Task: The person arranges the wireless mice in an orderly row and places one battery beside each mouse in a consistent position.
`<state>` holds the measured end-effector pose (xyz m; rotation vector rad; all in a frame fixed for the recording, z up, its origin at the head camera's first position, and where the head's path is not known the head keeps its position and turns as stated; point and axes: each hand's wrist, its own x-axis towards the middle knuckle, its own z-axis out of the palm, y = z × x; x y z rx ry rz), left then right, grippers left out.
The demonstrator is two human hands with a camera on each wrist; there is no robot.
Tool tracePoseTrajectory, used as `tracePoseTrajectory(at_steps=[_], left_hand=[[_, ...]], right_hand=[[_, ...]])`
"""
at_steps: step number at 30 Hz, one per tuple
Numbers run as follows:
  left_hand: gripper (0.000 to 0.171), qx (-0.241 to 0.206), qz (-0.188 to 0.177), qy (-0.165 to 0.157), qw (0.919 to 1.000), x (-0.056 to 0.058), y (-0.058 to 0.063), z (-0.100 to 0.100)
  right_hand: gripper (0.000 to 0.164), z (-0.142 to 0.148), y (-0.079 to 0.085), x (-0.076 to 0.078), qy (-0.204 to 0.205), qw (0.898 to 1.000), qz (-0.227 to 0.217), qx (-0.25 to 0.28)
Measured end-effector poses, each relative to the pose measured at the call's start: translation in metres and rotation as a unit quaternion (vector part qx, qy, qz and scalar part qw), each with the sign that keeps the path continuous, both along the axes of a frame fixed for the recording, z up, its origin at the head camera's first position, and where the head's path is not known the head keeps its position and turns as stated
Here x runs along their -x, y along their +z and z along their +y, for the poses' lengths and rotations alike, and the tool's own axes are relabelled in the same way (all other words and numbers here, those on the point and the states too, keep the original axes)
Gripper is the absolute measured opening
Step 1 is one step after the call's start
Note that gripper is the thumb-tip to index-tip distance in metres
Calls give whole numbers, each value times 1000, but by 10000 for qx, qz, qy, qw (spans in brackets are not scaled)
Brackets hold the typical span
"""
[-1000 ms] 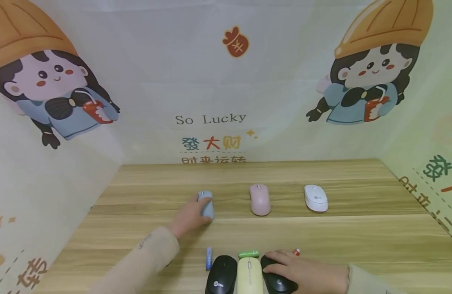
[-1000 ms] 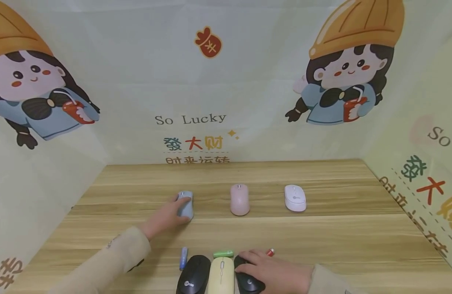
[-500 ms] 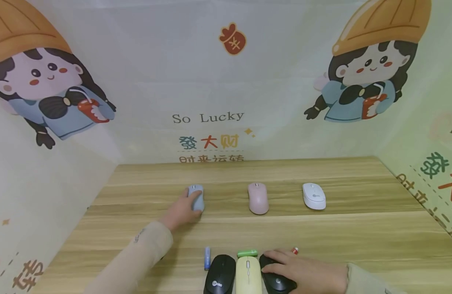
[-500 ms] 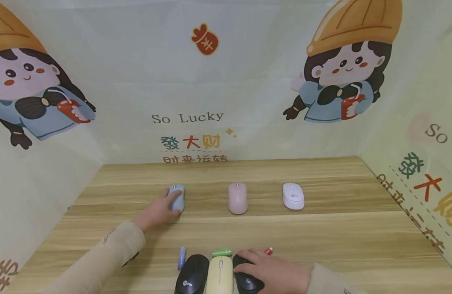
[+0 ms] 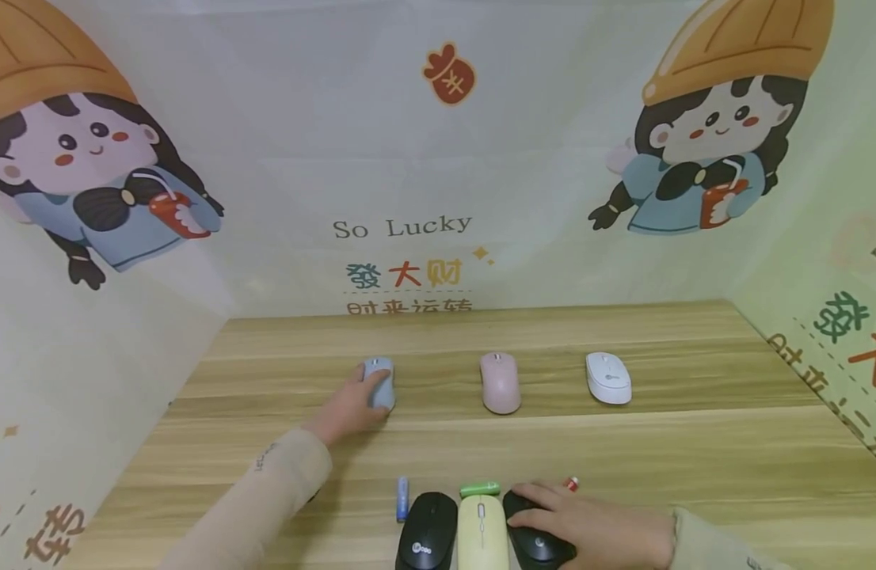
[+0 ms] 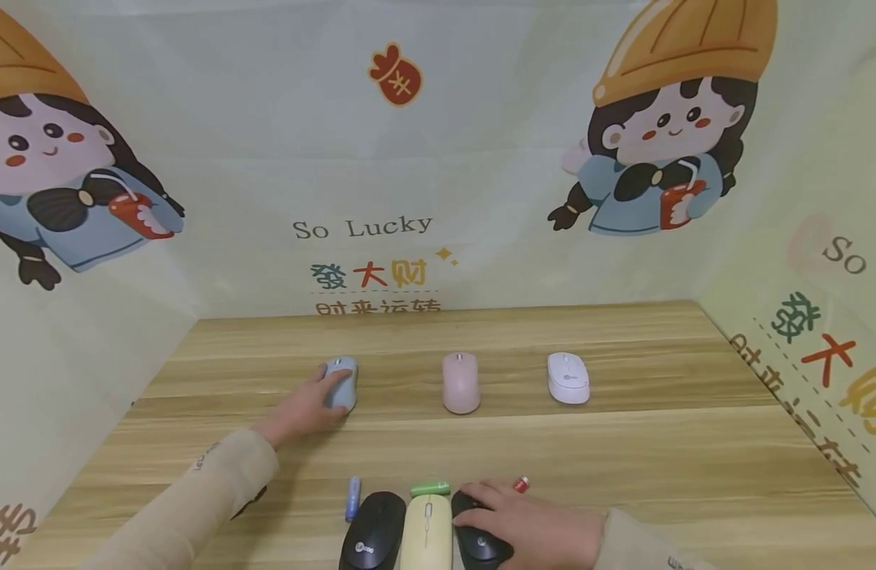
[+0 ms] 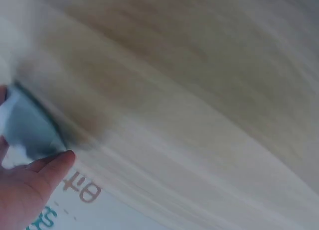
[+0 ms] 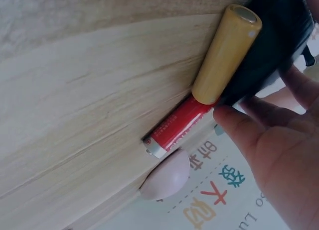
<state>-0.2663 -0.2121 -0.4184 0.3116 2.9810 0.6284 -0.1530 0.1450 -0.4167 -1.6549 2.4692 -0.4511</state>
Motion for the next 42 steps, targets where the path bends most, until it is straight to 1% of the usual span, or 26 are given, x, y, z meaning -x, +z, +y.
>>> tracePoseTrajectory(at_steps=[2, 4, 6, 8, 9, 10, 12, 14, 15, 17, 18, 19, 21, 23, 25, 28, 32, 36, 39, 42], left_hand=[[65, 55, 62, -48, 10000, -1, 4, 0], [65, 214, 240, -120, 9994, -3, 10, 2], [65, 433, 476, -229, 9977, -10, 19, 9], [64, 582, 660, -467, 9950, -24, 29, 20], [63, 642, 736, -632, 9932, -33, 33, 26], [63, 618, 779, -819, 9917, -43, 36, 33], [61, 556, 804, -1191, 9881, -65, 40, 46], [60, 490, 662, -1528, 9848, -86, 41, 56], [59, 474, 527, -1685, 9832, -96, 41, 59], [58, 508, 64, -1871, 9810, -114, 39, 64], [57, 555, -161, -1935, 9794, -122, 38, 65], [57, 535, -464, -1952, 9782, -128, 36, 66], [55, 559, -914, -1964, 9747, -138, 33, 67], [53, 586, -1157, -1978, 9716, -143, 31, 68], [51, 586, -1232, -2040, 9694, -144, 28, 68], [49, 605, -1193, -2249, 9652, -144, 26, 67], [57, 554, -1141, -2484, 9603, -146, 24, 65], [61, 516, -1013, -2595, 9590, -148, 23, 65], [61, 525, -959, -2616, 9590, -148, 25, 67], [61, 635, -909, -2654, 9577, -146, 27, 70]], right_hand=[[53, -1, 3, -1, -202, 9997, -138, -60], [49, -4, 8, -3, -632, 9967, -488, -164], [47, -9, 14, -5, -1139, 9897, -820, -273], [46, -15, 17, -7, -1586, 9817, -973, -395], [47, -19, 19, -8, -1723, 9797, -912, -457], [48, -22, 19, -9, -1822, 9788, -790, -496], [50, -27, 18, -12, -1949, 9785, -386, -561], [52, -32, 16, -14, -2094, 9758, -41, -631], [52, -34, 15, -15, -2171, 9740, 93, -645], [51, -37, 12, -17, -2306, 9703, 304, -670], [51, -39, 11, -17, -2374, 9685, 295, -700], [50, -41, 10, -17, -2440, 9669, 257, -694], [50, -42, 8, -17, -2538, 9651, 63, -648], [51, -43, 7, -17, -2608, 9632, -151, -623], [52, -44, 6, -16, -2697, 9604, -367, -603], [54, -46, 5, -15, -2792, 9569, -531, -595], [55, -49, 3, -15, -2820, 9560, -543, -596], [56, -49, 5, -13, -2744, 9570, -715, -604], [58, -45, 11, -10, -2742, 9543, -1077, -507], [62, -35, 22, -1, -2865, 9480, -1362, -240]])
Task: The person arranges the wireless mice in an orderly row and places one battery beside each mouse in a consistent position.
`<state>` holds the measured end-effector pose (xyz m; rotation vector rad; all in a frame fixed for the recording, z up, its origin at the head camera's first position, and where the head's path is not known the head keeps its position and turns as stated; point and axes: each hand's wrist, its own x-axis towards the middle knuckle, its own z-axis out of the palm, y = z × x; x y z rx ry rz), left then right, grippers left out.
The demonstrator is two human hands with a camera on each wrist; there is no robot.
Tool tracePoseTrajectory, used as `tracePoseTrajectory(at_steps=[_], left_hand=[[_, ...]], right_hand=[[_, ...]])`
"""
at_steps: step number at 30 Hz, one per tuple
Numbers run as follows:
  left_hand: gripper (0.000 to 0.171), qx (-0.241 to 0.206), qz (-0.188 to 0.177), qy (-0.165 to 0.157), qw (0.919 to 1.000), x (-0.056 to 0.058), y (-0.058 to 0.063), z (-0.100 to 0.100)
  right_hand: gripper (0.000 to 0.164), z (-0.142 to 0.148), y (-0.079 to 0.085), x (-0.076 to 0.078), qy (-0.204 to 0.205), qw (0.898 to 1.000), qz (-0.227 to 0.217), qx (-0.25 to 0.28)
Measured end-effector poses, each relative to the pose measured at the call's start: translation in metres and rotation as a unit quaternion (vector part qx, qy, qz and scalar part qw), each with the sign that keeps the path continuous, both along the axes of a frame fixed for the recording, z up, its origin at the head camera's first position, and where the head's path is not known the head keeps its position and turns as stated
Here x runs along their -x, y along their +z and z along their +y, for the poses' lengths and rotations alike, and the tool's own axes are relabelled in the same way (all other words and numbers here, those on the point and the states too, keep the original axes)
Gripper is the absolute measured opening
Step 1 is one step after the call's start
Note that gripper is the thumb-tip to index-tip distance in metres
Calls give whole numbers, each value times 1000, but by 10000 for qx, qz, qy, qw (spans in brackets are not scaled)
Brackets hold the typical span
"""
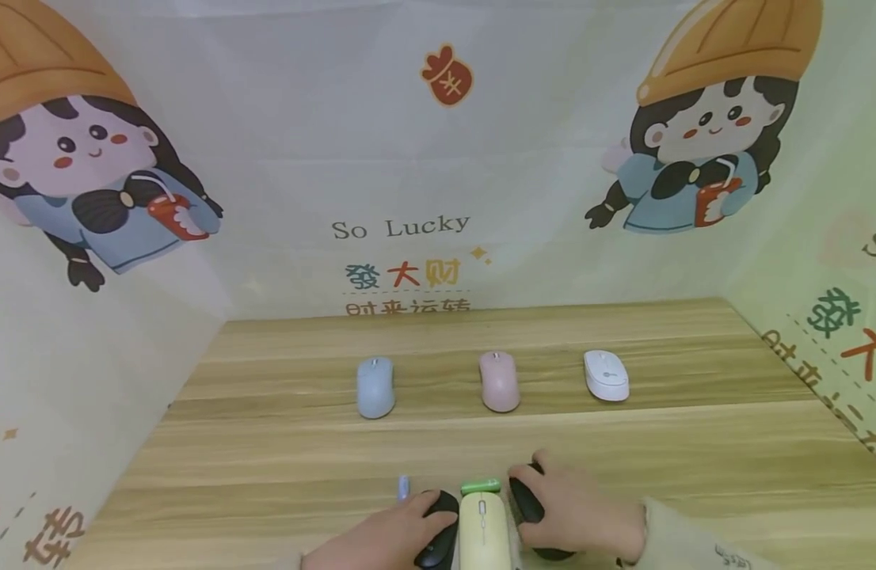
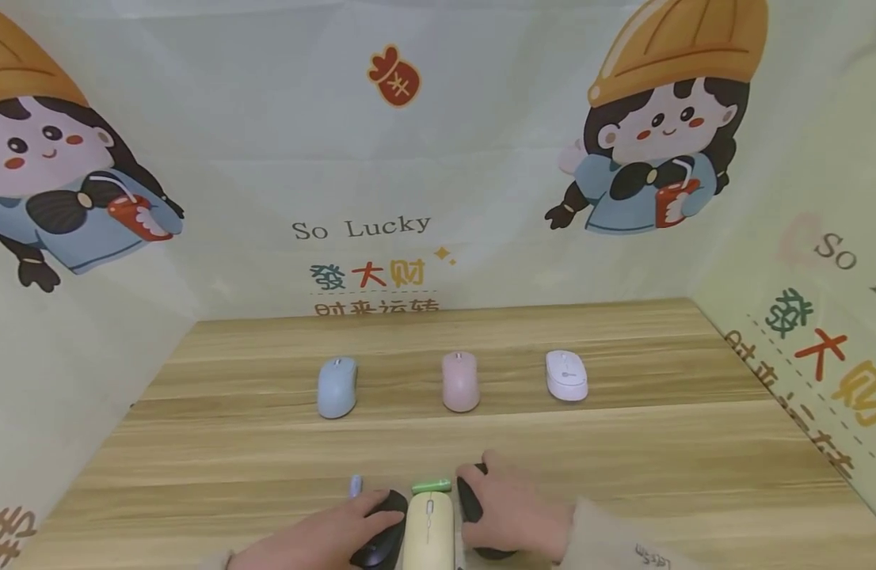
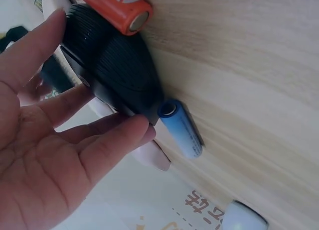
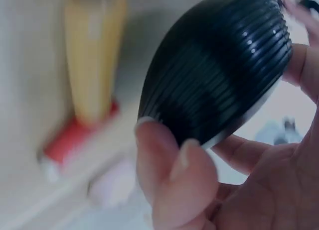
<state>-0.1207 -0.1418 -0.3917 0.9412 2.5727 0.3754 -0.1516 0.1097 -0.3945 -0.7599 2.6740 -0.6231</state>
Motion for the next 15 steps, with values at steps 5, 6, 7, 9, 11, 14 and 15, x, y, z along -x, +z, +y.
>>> tracePoseTrajectory(at_steps=[5, 6, 7, 9, 11, 14, 15], left_hand=[[62, 106, 104, -37, 9999, 0, -1, 2], [62, 117, 127, -41, 9998, -1, -1, 2], [62, 108, 135, -40, 9998, -1, -2, 2], [61, 129, 184, -81, 9997, -2, -2, 2], [61, 141, 197, -96, 9997, -1, -2, 2], [59, 134, 209, -113, 9996, 0, -3, 2], [59, 132, 191, -93, 9997, 0, -3, 3]], right_hand=[[67, 34, 21, 21, -622, 9969, 445, -157], [66, 43, 24, 25, -732, 9955, 529, -271], [67, 52, 25, 28, -807, 9941, 614, -380], [66, 70, 25, 34, -857, 9928, 651, -534], [67, 84, 22, 40, -861, 9922, 631, -638], [67, 99, 12, 46, -831, 9922, 620, -696], [67, 102, 8, 48, -828, 9922, 594, -720]])
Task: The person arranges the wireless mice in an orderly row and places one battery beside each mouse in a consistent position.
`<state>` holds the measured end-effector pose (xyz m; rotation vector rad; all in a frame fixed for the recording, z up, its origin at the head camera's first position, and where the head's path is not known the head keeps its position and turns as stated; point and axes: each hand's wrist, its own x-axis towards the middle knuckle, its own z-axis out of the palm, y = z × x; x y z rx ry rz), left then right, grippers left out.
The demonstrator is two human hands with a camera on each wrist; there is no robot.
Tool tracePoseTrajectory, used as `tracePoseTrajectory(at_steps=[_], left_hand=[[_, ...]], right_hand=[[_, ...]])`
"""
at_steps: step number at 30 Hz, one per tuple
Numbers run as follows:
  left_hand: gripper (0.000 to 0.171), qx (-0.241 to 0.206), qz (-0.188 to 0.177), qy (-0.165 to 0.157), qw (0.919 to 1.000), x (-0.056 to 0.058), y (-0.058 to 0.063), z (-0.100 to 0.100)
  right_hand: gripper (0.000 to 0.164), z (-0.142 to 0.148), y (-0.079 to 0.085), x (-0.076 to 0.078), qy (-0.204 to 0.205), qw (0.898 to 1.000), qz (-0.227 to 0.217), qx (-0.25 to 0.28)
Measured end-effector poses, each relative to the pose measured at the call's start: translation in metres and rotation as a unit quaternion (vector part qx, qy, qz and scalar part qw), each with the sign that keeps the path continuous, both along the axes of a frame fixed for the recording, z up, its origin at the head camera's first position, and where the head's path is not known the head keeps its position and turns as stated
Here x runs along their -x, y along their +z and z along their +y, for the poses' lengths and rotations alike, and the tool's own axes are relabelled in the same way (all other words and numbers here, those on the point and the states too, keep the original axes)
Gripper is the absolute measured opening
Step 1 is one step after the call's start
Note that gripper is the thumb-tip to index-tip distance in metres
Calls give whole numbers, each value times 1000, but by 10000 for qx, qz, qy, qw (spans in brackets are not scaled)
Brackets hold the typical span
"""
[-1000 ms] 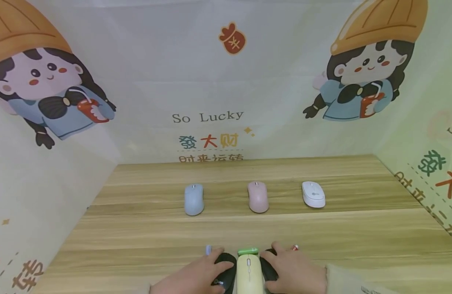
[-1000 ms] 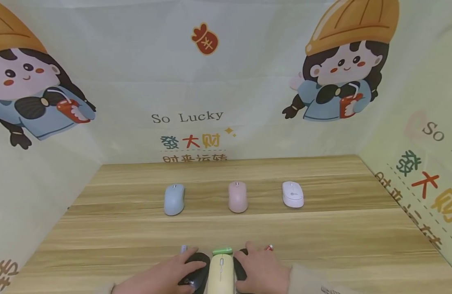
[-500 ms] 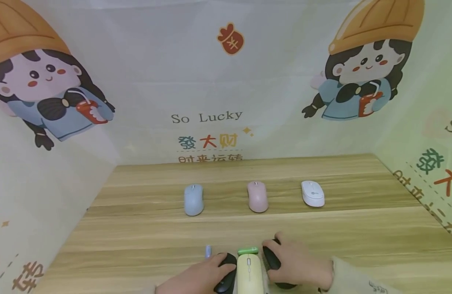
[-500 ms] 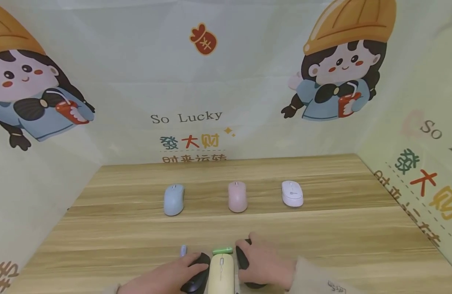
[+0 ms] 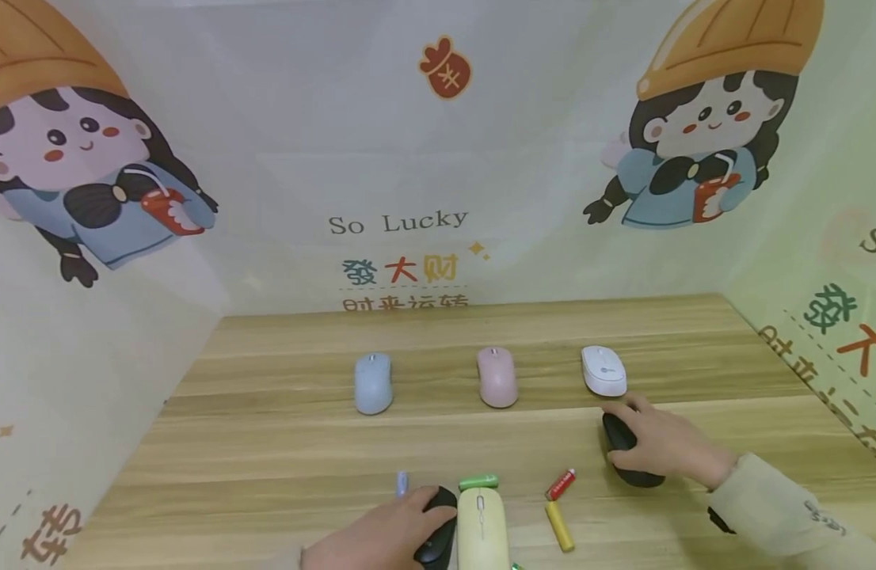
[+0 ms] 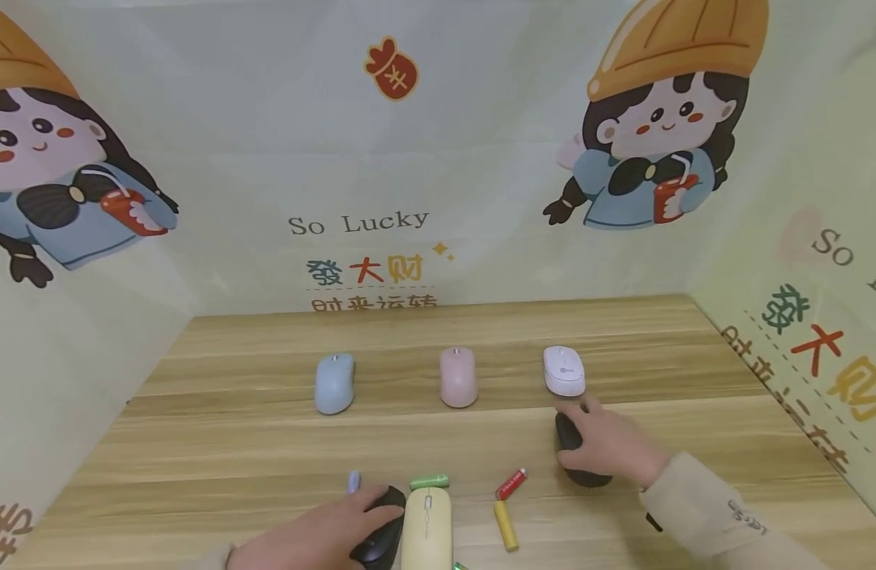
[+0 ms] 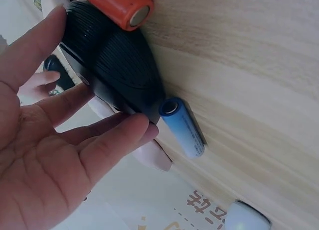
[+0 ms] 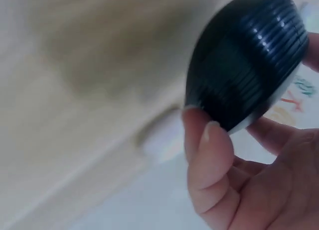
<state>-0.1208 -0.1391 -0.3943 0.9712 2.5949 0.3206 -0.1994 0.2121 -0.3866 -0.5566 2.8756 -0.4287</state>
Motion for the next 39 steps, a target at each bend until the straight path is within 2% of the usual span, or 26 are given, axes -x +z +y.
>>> tracePoseTrajectory(at_steps=[5, 9, 17, 20, 24, 27, 34, 39], left_hand=[[60, 21, -62, 64, 10000, 1, 2, 2], [62, 17, -163, 123, 9998, 0, 2, 2], [61, 74, -24, 87, 9999, 0, 1, 2], [62, 94, -91, 191, 9997, 0, 4, 4], [68, 220, -234, 396, 9987, 1, 9, 9], [72, 405, -205, 440, 9980, 1, 11, 13], [79, 954, 131, 167, 9952, 7, 12, 16], [80, 1068, 203, 66, 9940, 8, 11, 15]], right_hand=[[67, 8, -15, 4, 83, 9997, -213, -59], [68, 10, -21, 5, 241, 9992, -324, -21], [67, 9, -20, 7, 342, 9984, -449, 23], [67, 9, -20, 8, 319, 9982, -513, 23], [67, 8, -20, 7, 241, 9979, -593, 31], [68, 7, -20, 6, 128, 9973, -723, 98], [69, 6, -19, 4, -299, 9947, -941, 298], [70, 5, -19, 3, -409, 9942, -950, 304]])
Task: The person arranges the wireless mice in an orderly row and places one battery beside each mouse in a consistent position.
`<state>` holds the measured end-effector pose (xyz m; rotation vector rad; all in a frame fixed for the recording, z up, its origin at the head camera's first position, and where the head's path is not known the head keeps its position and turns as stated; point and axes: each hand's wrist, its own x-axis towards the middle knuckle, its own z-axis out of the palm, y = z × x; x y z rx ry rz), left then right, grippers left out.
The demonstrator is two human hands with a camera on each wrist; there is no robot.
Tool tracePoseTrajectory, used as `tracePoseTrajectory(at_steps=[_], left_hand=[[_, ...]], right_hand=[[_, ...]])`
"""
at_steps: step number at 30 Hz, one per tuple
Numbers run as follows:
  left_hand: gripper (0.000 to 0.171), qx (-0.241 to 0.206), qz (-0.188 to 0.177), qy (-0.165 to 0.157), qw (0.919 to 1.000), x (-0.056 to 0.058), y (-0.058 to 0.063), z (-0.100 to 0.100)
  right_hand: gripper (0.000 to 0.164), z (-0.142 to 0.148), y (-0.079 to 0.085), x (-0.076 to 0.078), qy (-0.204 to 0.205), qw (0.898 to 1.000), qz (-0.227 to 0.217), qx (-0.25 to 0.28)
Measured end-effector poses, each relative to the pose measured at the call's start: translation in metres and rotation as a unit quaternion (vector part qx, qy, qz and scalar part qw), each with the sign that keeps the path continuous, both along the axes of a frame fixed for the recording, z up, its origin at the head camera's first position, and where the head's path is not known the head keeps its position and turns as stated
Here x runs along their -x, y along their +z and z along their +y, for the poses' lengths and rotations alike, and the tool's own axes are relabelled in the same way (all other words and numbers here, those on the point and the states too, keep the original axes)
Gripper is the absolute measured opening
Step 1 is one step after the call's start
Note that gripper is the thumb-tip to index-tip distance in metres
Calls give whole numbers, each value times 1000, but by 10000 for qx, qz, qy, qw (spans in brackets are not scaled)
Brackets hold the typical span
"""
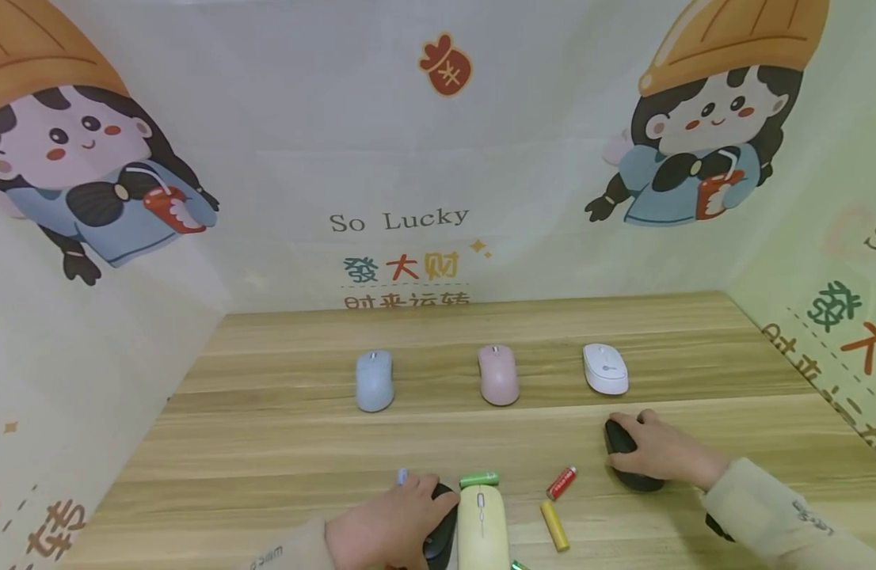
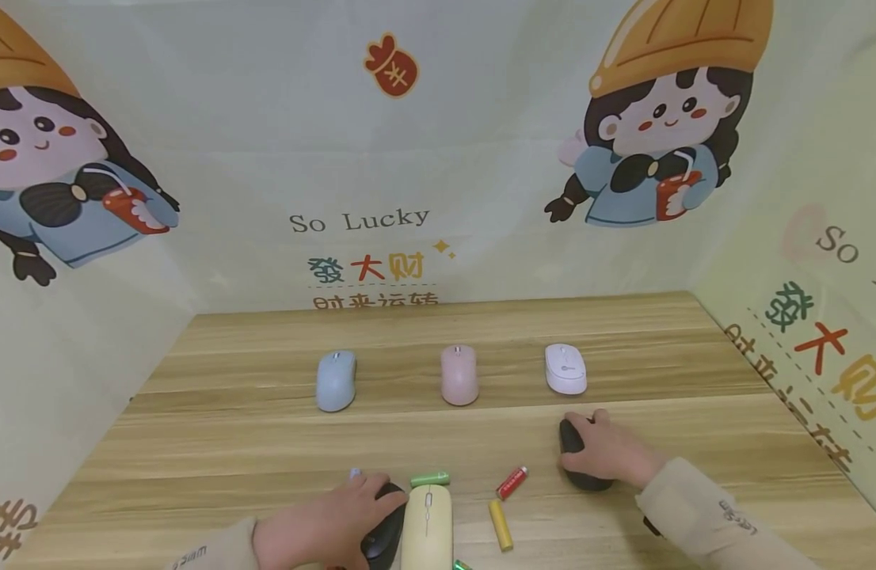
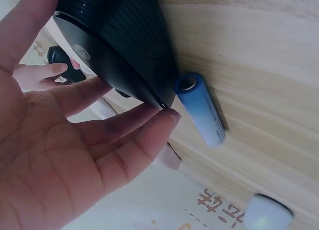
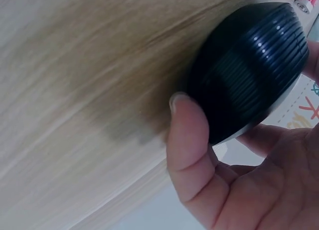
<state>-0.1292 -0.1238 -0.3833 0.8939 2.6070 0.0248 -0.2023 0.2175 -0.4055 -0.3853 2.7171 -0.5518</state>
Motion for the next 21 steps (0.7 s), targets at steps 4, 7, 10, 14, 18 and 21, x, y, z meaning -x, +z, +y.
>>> tracePoseTrajectory(at_steps=[4, 7, 10, 14, 18, 21], left_hand=[[81, 96, 14, -20, 10000, 1, 0, 1], [85, 210, -57, 32, 9998, 2, 0, 1], [89, 356, -108, 94, 9993, 3, -1, 1], [90, 495, -75, 105, 9987, 3, -4, 2], [91, 621, -80, 148, 9979, 5, -6, 3], [91, 675, -83, 120, 9976, 7, -7, 3]], right_hand=[[70, 0, -1, 1, 11, 10000, 15, -28], [70, 0, -2, 1, 65, 10000, 21, -28], [73, 0, -4, 1, 82, 10000, 12, 7], [83, 2, -2, -2, 43, 10000, 46, 6], [84, -5, 10, -10, 61, 9989, 306, -364], [71, -24, 23, -23, 342, 9922, 1006, -645]])
